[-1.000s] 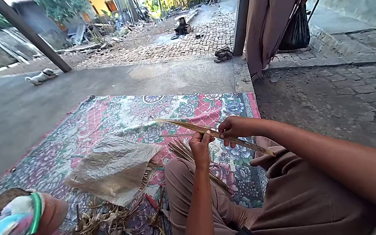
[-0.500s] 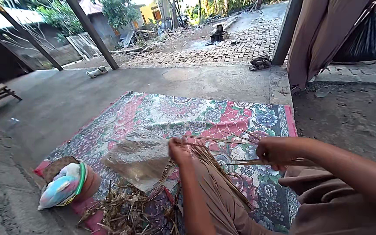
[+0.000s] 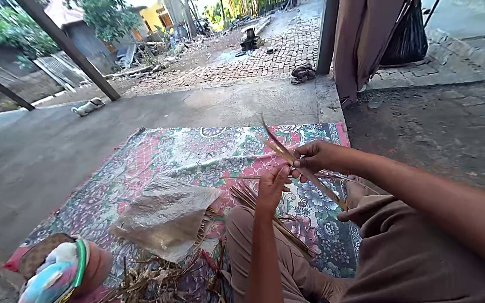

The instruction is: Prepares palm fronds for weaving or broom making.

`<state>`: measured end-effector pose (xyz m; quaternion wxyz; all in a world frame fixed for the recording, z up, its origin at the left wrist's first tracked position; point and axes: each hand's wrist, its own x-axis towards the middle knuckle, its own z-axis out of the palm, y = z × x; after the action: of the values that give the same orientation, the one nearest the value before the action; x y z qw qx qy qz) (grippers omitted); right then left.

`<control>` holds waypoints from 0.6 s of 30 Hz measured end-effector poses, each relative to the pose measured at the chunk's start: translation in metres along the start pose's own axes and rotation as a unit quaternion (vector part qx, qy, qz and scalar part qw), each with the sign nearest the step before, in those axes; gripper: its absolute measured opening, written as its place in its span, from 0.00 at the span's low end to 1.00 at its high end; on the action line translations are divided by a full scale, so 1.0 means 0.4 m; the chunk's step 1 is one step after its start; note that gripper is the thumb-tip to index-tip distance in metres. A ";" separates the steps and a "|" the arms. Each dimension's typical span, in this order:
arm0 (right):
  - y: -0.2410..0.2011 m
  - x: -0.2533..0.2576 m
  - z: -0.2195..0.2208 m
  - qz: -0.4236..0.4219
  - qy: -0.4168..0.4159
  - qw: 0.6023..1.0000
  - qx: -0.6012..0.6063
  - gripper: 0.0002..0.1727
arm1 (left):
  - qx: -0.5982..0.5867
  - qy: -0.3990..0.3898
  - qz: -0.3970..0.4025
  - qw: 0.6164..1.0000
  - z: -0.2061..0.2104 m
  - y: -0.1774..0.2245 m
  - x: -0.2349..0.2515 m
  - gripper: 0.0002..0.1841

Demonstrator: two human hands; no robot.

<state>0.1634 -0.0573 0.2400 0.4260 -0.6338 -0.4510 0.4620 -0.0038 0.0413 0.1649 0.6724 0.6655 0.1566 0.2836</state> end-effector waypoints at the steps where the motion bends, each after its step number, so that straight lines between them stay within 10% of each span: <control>1: 0.001 0.003 0.006 0.008 -0.011 1.000 -0.005 0.07 | -0.042 0.033 0.016 0.998 0.012 -0.011 0.009 0.15; 6: 0.018 0.018 0.024 0.031 -0.087 0.989 -0.113 0.07 | -0.155 0.165 0.075 0.971 0.009 -0.025 0.016 0.06; 18: -0.026 0.050 0.074 -0.121 0.063 0.966 -0.221 0.05 | -0.108 0.135 0.097 0.980 0.030 -0.074 -0.003 0.05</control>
<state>0.1363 -0.0321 0.2396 0.3556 -0.6808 -0.5872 0.2553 0.0074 0.0321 0.1365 0.6821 0.5568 0.1490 0.4500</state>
